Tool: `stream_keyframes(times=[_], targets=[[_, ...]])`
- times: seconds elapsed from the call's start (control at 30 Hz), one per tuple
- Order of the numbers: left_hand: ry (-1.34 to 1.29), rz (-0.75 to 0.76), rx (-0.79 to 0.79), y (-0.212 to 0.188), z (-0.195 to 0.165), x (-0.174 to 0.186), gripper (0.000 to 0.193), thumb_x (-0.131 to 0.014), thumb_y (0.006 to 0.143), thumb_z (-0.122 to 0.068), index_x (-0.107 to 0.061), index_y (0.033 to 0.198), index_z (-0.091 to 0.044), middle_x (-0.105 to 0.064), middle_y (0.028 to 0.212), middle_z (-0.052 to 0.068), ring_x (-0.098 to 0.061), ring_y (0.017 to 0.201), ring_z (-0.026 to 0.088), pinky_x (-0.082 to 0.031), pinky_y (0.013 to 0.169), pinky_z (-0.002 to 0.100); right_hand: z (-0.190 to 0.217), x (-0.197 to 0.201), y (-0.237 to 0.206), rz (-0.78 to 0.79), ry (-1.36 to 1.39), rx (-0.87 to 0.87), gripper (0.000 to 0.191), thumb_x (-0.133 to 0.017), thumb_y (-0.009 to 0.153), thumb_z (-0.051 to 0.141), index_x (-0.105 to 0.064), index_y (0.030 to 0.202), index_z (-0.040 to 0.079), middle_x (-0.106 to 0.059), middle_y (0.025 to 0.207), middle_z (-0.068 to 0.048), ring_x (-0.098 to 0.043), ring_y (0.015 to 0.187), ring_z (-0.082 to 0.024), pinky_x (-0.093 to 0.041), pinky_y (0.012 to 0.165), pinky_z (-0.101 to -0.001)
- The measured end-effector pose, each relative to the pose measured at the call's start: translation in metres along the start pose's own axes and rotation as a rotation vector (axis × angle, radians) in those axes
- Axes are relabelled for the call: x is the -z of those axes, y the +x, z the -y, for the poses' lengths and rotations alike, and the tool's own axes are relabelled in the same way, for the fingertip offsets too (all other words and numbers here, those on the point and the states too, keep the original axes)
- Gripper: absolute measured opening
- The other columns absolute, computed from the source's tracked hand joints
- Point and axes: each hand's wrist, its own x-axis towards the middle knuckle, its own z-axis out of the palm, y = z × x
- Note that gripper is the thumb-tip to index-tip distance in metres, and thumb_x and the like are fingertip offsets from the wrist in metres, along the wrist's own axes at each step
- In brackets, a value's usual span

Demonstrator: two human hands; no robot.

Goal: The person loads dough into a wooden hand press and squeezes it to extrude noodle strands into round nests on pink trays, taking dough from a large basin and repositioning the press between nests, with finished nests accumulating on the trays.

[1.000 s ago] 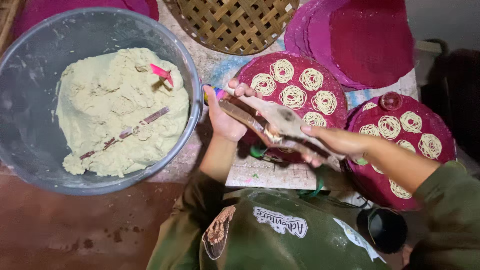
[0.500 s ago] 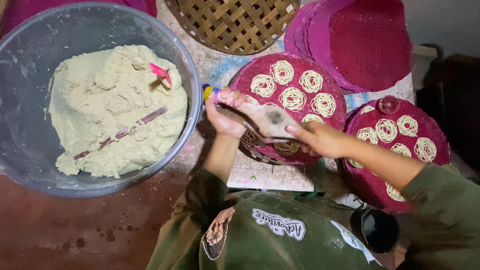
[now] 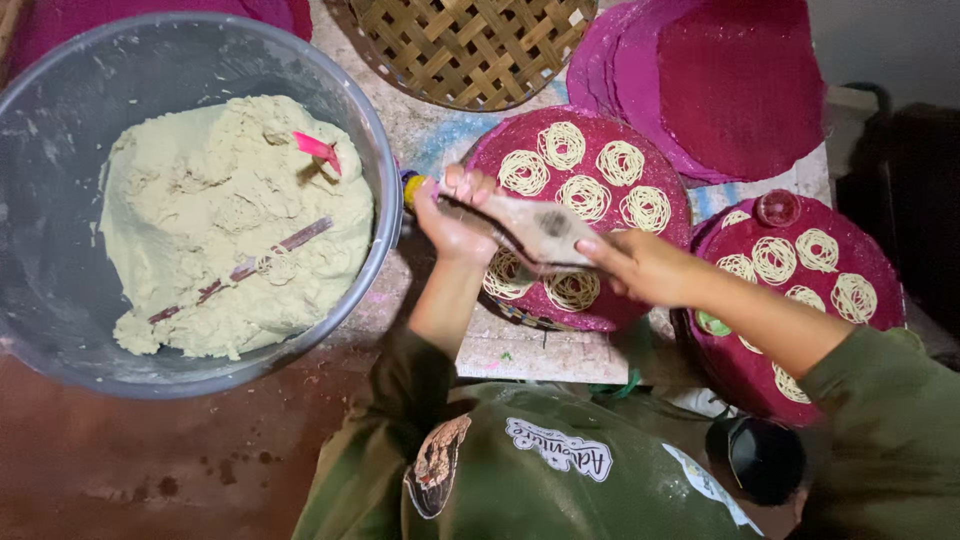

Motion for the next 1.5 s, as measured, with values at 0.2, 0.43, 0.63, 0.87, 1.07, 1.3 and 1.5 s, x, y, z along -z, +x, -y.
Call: stream_keyframes(times=[0.2, 0.43, 0.63, 0.87, 1.07, 1.3, 1.5], targets=[[0.006, -0.038, 0.069, 0.023, -0.009, -0.019, 0.048, -0.040, 0.098, -0.056, -0.053, 0.085, -0.012, -0.054, 0.077, 0.003, -0.054, 0.082, 0.020, -0.049, 0.091, 0.038, -0.004, 0.000, 0.006, -0.152, 0.116, 0.115, 0.055, -0.045, 0.097, 0.056, -0.066, 0.116, 0.009, -0.057, 0.064, -0.002, -0.057, 0.057, -0.014, -0.049, 0.056, -0.0336], [0.945, -0.252, 0.664, -0.005, -0.004, 0.042, 0.079, -0.014, 0.097, -0.073, -0.055, 0.122, -0.010, -0.062, 0.080, -0.001, -0.050, 0.055, 0.010, -0.029, 0.040, 0.024, -0.038, 0.001, 0.004, -0.093, 0.264, 0.216, 0.050, -0.046, 0.101, 0.051, -0.067, 0.098, 0.006, -0.055, 0.065, 0.001, -0.053, 0.057, -0.011, -0.046, 0.054, -0.0297], [1.326, -0.156, 0.508, -0.042, -0.002, 0.058, 0.071, -0.022, 0.107, -0.060, -0.024, 0.159, -0.011, -0.064, 0.103, 0.003, -0.043, 0.047, 0.012, -0.033, 0.040, 0.027, -0.068, -0.018, 0.017, -0.216, 0.407, 0.261, 0.048, -0.049, 0.102, 0.049, -0.064, 0.103, 0.003, -0.054, 0.065, -0.001, -0.050, 0.058, -0.012, -0.044, 0.054, -0.0301], [2.300, 0.212, 0.049, -0.104, -0.028, 0.004, 0.067, -0.050, 0.096, -0.020, -0.032, 0.159, -0.008, -0.072, 0.126, 0.011, -0.072, 0.071, 0.033, -0.060, 0.071, 0.042, -0.118, -0.049, 0.012, -0.392, 0.681, 0.443, 0.065, -0.038, 0.103, 0.063, -0.061, 0.110, 0.003, -0.058, 0.073, -0.003, -0.055, 0.063, -0.012, -0.047, 0.057, -0.0290], [2.376, 0.184, -0.328, -0.127, -0.022, -0.015, 0.037, -0.066, 0.090, -0.018, -0.068, 0.127, -0.013, -0.065, 0.121, 0.012, -0.067, 0.108, 0.033, -0.055, 0.088, 0.042, -0.156, -0.092, -0.020, -0.581, 1.004, 0.513, 0.075, -0.037, 0.104, 0.069, -0.059, 0.111, -0.002, -0.061, 0.081, -0.007, -0.057, 0.070, -0.015, -0.049, 0.064, -0.0298], [2.503, 0.121, -0.249, -0.132, -0.007, -0.008, 0.057, -0.083, 0.076, -0.042, -0.070, 0.122, -0.011, -0.059, 0.118, 0.014, -0.056, 0.114, 0.033, -0.044, 0.095, 0.048, -0.191, -0.113, -0.054, -0.862, 1.086, 0.467, 0.080, -0.040, 0.104, 0.072, -0.056, 0.119, -0.005, -0.058, 0.084, -0.010, -0.055, 0.073, -0.018, -0.046, 0.066, -0.0332], [2.576, 0.165, -0.172, -0.119, 0.010, -0.009, 0.069, -0.085, 0.071, -0.053, -0.069, 0.121, -0.009, -0.058, 0.122, 0.016, -0.051, 0.118, 0.034, -0.038, 0.098, 0.052, -0.197, -0.115, -0.059, -0.922, 1.143, 0.526, 0.082, -0.041, 0.104, 0.073, -0.056, 0.124, -0.005, -0.058, 0.086, -0.010, -0.054, 0.075, -0.020, -0.046, 0.069, -0.0346]])
